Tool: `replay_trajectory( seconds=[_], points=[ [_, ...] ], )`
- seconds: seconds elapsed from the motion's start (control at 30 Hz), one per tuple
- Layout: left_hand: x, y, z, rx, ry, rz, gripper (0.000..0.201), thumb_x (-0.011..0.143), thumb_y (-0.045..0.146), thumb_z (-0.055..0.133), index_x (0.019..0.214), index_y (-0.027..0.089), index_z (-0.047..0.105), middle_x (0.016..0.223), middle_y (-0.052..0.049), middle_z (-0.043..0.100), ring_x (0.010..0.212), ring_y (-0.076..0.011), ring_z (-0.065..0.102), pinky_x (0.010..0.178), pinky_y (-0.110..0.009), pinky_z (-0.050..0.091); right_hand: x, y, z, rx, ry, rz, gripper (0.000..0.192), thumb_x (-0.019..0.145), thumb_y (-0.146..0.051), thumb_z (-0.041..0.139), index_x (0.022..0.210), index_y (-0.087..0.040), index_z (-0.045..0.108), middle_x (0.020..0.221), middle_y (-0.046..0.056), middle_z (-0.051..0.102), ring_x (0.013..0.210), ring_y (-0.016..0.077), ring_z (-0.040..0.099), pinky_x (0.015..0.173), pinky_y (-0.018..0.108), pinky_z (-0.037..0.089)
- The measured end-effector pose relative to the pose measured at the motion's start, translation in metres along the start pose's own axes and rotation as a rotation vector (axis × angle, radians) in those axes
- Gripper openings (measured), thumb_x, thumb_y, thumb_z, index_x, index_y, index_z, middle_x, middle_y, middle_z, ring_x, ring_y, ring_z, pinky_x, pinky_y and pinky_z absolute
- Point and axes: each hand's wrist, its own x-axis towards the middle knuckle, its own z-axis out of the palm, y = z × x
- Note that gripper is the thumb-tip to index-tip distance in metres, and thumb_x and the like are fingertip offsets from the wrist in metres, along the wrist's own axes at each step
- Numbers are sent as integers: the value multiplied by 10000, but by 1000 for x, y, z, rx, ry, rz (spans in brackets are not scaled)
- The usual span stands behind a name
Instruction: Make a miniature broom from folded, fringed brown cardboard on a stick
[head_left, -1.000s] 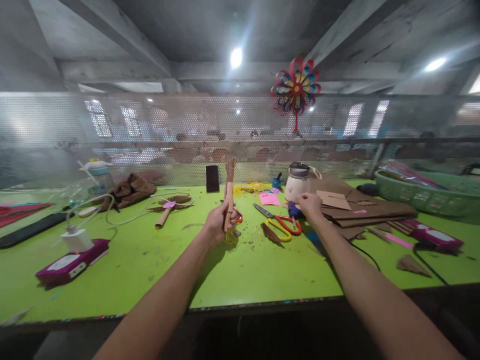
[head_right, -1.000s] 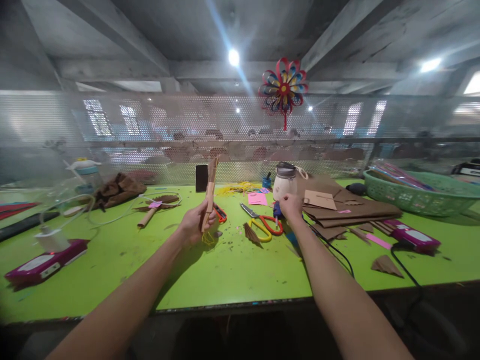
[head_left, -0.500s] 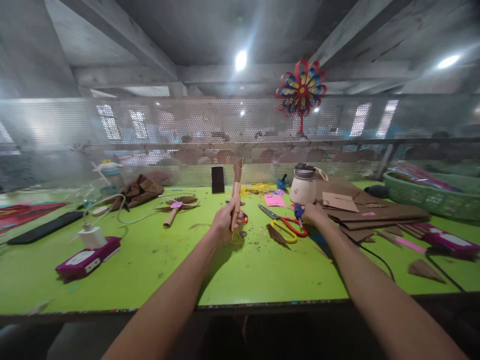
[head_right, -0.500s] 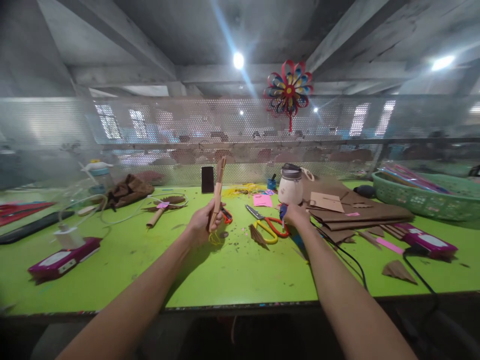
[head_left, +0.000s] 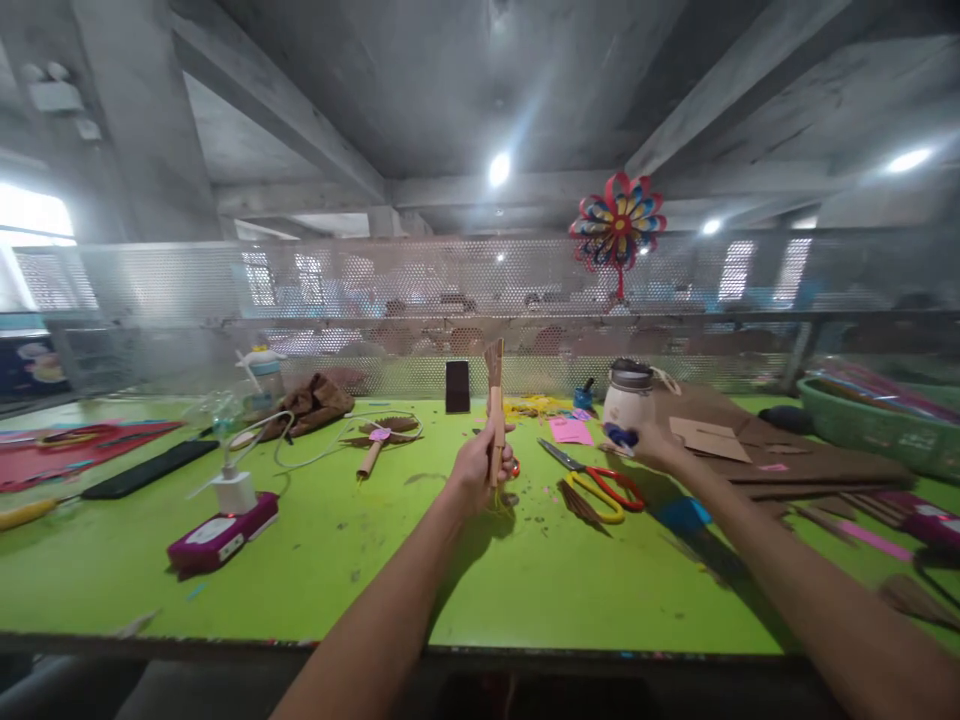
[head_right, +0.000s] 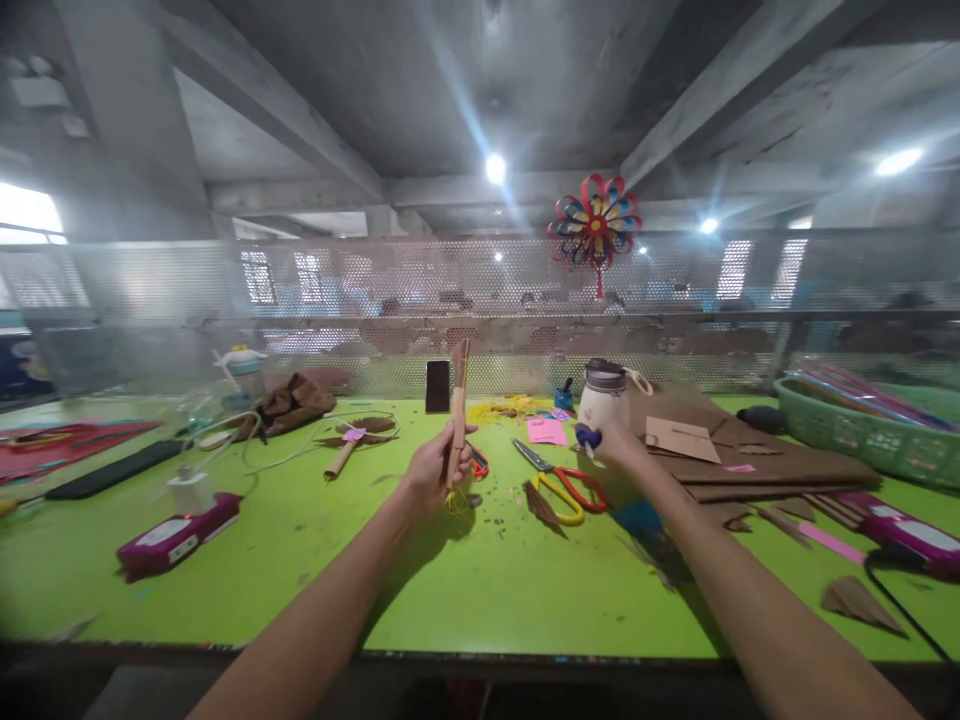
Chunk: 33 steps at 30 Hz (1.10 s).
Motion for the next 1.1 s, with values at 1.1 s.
replay_trajectory(
  seconds=[1.1],
  points=[
    [-5, -4, 17, -198, -108, -151, 358, 956, 417, 308, 745, 156, 433, 545, 21, 393, 448, -73, 409, 321, -114, 269, -73, -63, -13, 1317, -463, -45, 382, 733, -501, 704, 826, -131, 689, 776, 63, 688, 610, 115, 602, 569, 223, 454]
  ],
)
